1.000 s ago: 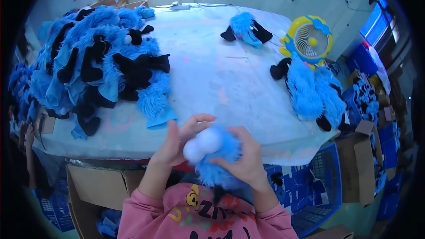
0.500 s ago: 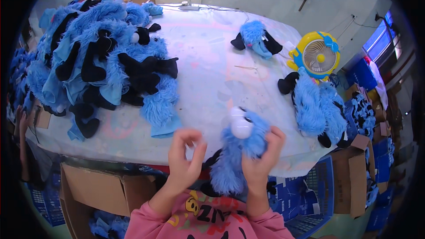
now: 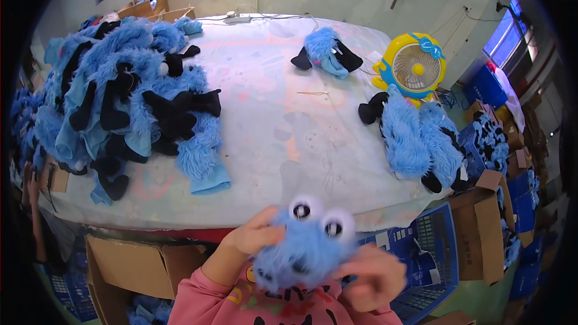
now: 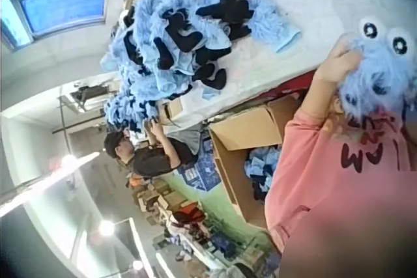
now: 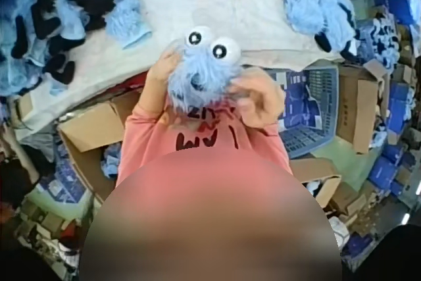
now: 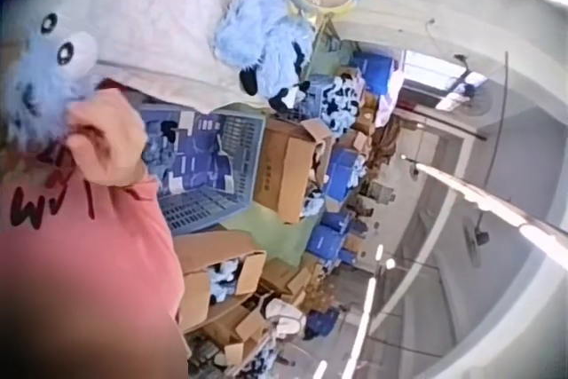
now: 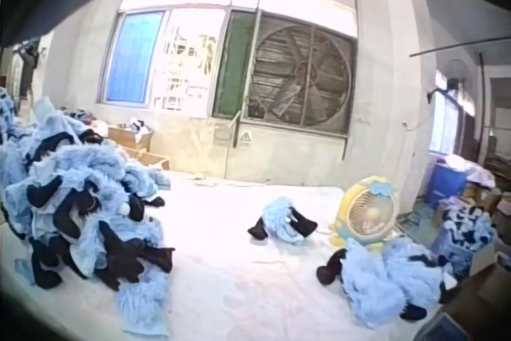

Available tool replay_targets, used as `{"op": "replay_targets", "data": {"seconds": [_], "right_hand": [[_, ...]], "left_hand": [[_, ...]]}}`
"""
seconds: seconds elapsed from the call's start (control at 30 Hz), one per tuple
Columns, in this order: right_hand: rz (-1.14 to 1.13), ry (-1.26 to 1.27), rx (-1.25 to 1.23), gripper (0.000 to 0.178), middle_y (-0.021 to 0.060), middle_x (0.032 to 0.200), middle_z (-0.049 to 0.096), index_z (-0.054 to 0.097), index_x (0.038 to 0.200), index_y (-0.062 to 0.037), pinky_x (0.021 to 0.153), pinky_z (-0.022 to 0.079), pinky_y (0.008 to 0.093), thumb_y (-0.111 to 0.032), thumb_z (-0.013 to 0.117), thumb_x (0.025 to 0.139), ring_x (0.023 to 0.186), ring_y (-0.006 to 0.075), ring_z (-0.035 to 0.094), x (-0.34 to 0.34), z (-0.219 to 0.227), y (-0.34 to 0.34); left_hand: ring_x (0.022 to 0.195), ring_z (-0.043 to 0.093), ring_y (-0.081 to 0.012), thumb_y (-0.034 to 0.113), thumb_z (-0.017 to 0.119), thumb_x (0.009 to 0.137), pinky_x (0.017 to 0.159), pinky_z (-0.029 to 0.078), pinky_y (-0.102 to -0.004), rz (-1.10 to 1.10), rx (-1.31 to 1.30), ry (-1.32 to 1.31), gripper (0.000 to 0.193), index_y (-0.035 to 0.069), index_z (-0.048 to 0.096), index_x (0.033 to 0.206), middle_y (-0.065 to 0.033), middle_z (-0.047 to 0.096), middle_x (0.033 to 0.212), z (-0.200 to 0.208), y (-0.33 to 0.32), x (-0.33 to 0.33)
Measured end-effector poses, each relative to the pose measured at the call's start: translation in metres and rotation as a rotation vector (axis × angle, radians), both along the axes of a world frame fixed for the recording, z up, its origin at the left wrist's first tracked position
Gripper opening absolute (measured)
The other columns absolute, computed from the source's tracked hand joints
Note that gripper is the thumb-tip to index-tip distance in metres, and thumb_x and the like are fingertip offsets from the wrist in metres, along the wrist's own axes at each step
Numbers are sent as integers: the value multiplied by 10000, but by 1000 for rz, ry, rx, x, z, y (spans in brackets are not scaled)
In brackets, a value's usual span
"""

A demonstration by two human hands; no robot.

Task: Assembling blue plush toys by attaching eyes and checking the fabric.

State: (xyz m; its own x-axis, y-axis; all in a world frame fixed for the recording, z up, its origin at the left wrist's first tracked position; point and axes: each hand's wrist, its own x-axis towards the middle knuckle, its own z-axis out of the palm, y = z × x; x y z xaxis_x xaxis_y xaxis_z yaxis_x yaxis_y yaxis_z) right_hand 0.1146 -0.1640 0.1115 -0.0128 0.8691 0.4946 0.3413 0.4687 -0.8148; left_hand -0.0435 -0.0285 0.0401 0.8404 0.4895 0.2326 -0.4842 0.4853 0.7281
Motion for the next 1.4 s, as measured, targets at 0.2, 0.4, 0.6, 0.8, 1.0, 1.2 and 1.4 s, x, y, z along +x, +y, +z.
{"op": "replay_targets", "data": {"seconds": [0.2, 0.4, 0.6, 0.8, 1.0, 1.2, 1.4], "right_hand": [[-169, 348, -95, 327, 63, 771, 539, 534, 961, 11, 611, 400, 259, -241, 599, 764, 657, 169, 485, -8, -14, 39], [-170, 254, -283, 295, 77, 806, 529, 499, 989, 9, 612, 392, 257, -172, 571, 768, 671, 179, 465, 5, -56, 82], [-218, 124, -134, 218, 69, 781, 521, 498, 951, 8, 624, 375, 244, -134, 519, 788, 662, 161, 440, -15, -66, 108], [-342, -15, -3, 268, 88, 762, 496, 481, 991, 6, 565, 387, 279, -127, 553, 770, 622, 210, 455, -26, -81, 119], [-144, 123, -220, 205, 62, 772, 524, 499, 940, 2, 589, 370, 248, -144, 537, 802, 644, 159, 446, -24, -83, 119], [-234, -22, -151, 256, 66, 647, 494, 526, 865, 2, 487, 368, 269, -221, 608, 768, 507, 195, 418, -20, -93, 119], [-207, 252, -251, 255, 34, 555, 462, 533, 737, -3, 467, 335, 242, -225, 659, 730, 476, 161, 363, -16, -94, 114]], "left_hand": [[783, 490, -150, 86, 469, 803, 714, 405, -234, 146, 240, 99, 284, -39, 499, 1057, -74, 557, 922, 18, 0, 2], [763, 497, -166, 78, 491, 780, 694, 405, -246, 548, 564, 437, 328, -36, 462, 1087, -102, 560, 917, 5, 16, 2], [707, 506, -190, 84, 499, 781, 647, 411, -269, 660, 605, 688, 321, -31, 442, 1074, -123, 560, 874, -3, 18, 3], [636, 491, -201, 114, 493, 800, 604, 411, -281, 737, 720, 689, 239, -25, 473, 993, -123, 554, 819, -12, 22, 6], [623, 475, -182, 134, 497, 804, 594, 406, -269, 864, 588, 584, 205, -16, 500, 944, -112, 556, 785, -30, 24, 6], [586, 440, -157, 128, 517, 794, 550, 387, -254, 799, 460, 544, 167, -8, 518, 891, -81, 542, 711, -32, 27, 7], [558, 414, -139, 114, 500, 799, 518, 367, -246, 709, 571, 584, 149, -9, 515, 881, -47, 530, 661, -28, 23, 8]]}}
